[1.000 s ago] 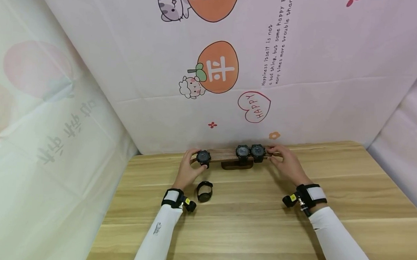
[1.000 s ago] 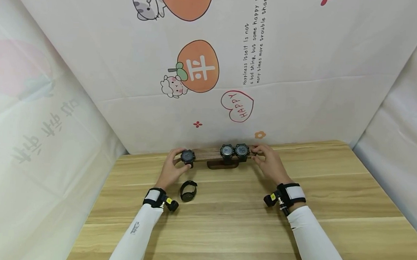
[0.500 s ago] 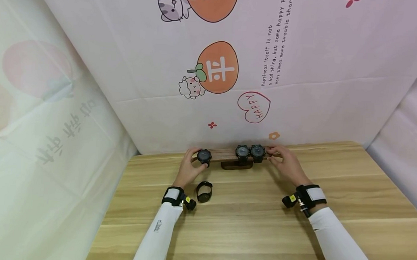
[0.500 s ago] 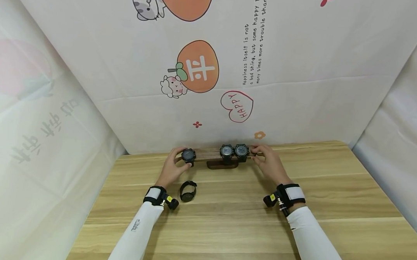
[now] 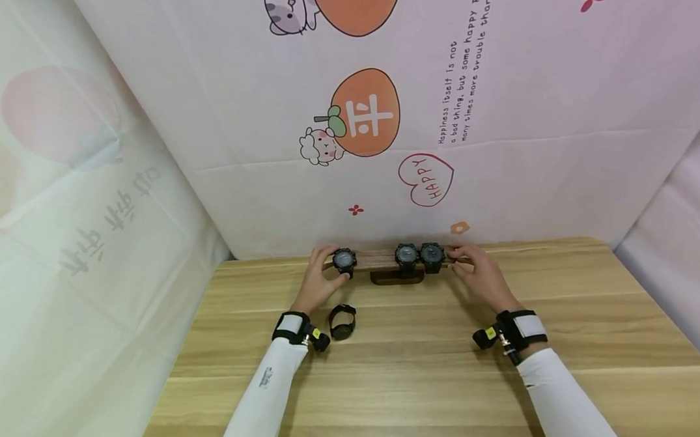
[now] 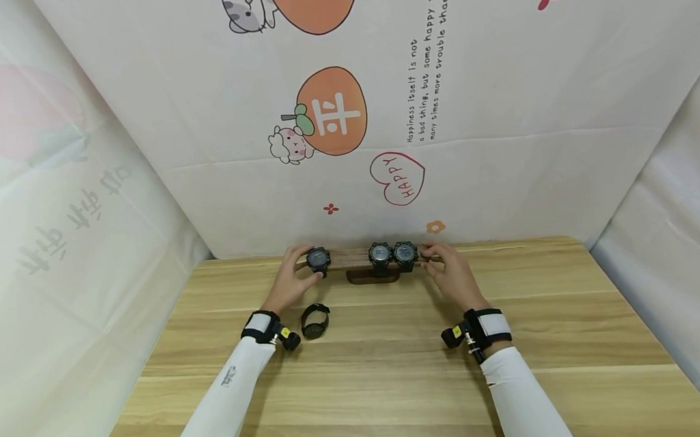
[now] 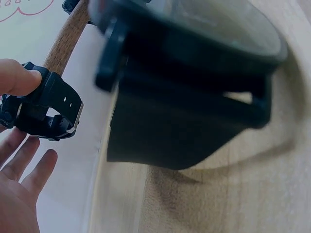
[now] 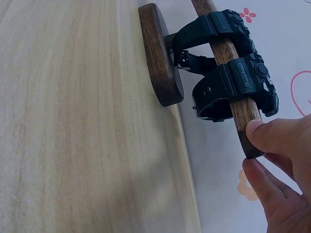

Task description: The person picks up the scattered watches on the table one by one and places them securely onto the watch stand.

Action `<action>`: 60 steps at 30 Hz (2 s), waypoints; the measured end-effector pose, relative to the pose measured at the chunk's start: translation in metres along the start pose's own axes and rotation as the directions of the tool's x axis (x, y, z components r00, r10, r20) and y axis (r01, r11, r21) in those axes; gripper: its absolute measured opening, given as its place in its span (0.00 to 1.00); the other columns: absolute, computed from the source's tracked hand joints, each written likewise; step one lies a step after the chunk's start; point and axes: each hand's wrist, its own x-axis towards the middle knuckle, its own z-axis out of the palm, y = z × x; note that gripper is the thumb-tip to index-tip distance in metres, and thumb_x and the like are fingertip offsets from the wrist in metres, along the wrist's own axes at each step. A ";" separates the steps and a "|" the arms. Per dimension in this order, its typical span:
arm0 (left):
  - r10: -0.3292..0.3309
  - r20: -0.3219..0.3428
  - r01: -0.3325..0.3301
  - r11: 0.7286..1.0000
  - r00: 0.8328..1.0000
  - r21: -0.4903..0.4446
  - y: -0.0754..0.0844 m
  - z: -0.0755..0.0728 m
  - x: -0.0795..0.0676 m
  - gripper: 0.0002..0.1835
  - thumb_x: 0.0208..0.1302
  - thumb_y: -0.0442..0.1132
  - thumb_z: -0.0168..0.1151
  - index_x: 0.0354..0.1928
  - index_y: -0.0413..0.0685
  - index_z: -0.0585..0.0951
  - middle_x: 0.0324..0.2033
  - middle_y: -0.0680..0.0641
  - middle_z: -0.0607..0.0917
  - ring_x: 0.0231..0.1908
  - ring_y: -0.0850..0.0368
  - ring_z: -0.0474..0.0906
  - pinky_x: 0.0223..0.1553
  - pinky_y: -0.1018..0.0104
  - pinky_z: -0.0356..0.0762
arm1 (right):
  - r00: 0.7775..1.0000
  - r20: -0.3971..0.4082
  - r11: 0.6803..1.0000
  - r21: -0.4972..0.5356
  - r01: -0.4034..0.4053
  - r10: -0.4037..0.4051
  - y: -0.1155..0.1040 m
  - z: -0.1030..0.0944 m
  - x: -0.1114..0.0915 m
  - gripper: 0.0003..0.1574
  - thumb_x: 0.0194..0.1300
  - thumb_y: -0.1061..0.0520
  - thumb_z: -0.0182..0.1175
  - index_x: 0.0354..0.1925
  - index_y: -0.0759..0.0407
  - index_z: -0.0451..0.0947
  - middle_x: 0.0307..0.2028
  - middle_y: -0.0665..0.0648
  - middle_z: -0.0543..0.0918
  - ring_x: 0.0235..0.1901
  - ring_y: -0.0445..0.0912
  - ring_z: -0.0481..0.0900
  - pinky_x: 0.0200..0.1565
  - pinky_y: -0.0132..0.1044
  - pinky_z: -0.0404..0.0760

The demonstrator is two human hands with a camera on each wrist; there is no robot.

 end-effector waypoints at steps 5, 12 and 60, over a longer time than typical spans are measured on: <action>0.019 0.023 -0.020 0.999 1.000 0.026 0.002 0.001 0.001 0.35 0.56 0.36 0.70 0.66 0.48 0.69 0.60 0.43 0.67 0.59 0.52 0.66 0.59 0.48 0.72 | 1.000 -0.004 1.000 -0.004 0.001 -0.001 0.002 0.002 0.000 0.15 0.58 0.68 0.66 0.45 0.62 0.79 0.56 0.60 0.77 0.53 0.55 0.75 0.54 0.54 0.78; 0.032 0.043 -0.034 0.997 0.999 0.063 0.006 0.006 0.004 0.36 0.56 0.38 0.70 0.67 0.49 0.67 0.61 0.43 0.68 0.60 0.53 0.66 0.60 0.48 0.71 | 1.000 -0.008 1.000 -0.010 -0.014 0.014 0.002 0.002 -0.001 0.16 0.58 0.68 0.66 0.46 0.61 0.80 0.57 0.59 0.77 0.54 0.55 0.74 0.54 0.54 0.77; 0.046 0.118 -0.067 0.981 0.992 0.184 0.018 0.033 0.018 0.39 0.56 0.48 0.71 0.69 0.50 0.67 0.63 0.52 0.70 0.64 0.54 0.62 0.64 0.51 0.64 | 1.000 -0.007 1.000 -0.007 0.014 -0.014 0.001 0.002 0.001 0.16 0.57 0.71 0.65 0.45 0.65 0.79 0.55 0.62 0.78 0.53 0.55 0.75 0.54 0.53 0.78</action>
